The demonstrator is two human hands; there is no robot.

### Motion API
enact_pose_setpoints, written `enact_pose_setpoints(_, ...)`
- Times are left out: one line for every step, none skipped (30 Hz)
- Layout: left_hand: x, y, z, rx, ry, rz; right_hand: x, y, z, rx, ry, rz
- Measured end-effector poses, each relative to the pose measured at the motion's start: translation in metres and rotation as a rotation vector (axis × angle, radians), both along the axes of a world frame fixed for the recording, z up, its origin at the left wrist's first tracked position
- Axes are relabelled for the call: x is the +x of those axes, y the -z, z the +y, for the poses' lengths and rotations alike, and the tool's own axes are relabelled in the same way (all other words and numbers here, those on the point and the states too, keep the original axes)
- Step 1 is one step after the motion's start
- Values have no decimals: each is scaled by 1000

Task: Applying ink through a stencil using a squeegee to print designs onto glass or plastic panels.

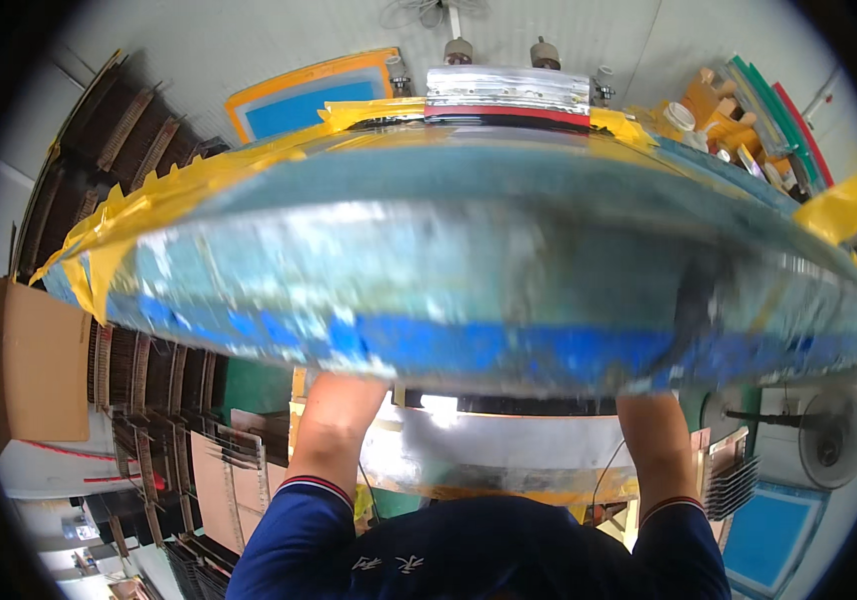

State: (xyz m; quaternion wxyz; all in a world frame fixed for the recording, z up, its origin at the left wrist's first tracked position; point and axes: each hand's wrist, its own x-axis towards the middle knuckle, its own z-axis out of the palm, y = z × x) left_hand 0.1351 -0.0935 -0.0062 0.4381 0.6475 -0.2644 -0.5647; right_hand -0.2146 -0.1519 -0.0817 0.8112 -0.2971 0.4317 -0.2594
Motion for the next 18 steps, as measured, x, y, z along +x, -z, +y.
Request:
enact_pose_setpoints(0,-2,0,1,13,-5,-3,6,-6,-20,46,27)
enact_pose_setpoints(0,-4,-1,-2,19,-8,-7,8,-11,-61,104,61)
enact_pose_setpoints(0,-7,-1,-5,23,-9,-5,7,-13,-108,165,99)
enact_pose_setpoints(-2,-10,0,-7,28,-9,-5,3,-14,-164,228,139)
enact_pose_setpoints(-3,-14,1,-10,37,-9,-1,-3,-12,-236,301,187)
enact_pose_setpoints(-6,-19,4,-18,47,-12,4,-11,-7,-301,364,235)
enact_pose_setpoints(-9,-24,8,-28,59,-17,8,-22,-1,-373,401,282)
enact_pose_setpoints(-10,-31,16,-39,71,-20,18,-33,11,-457,431,317)
enact_pose_setpoints(-11,-39,24,-54,87,-32,28,-47,21,-516,429,343)
enact_pose_setpoints(-10,-47,37,-73,94,-41,43,-62,37,-571,426,354)
enact_pose_setpoints(-9,-55,54,-159,80,12,47,-82,51,-526,270,323)
enact_pose_setpoints(-7,-64,75,-114,67,-33,52,-104,66,-491,108,292)
enact_pose_setpoints(-2,-73,98,-91,10,-28,52,-128,89,-566,24,334)
enact_pose_setpoints(4,-82,128,-161,1,-24,59,-148,109,-586,-35,329)
enact_pose_setpoints(11,-91,159,-241,2,-21,67,-166,131,-528,-61,386)
enact_pose_setpoints(16,-99,190,-259,-17,-74,75,-181,153,-564,-82,376)
enact_pose_setpoints(22,-107,221,-314,-25,-119,83,-194,174,-614,-107,361)
enact_pose_setpoints(29,-114,251,-316,-18,-170,90,-204,193,-611,-132,326)
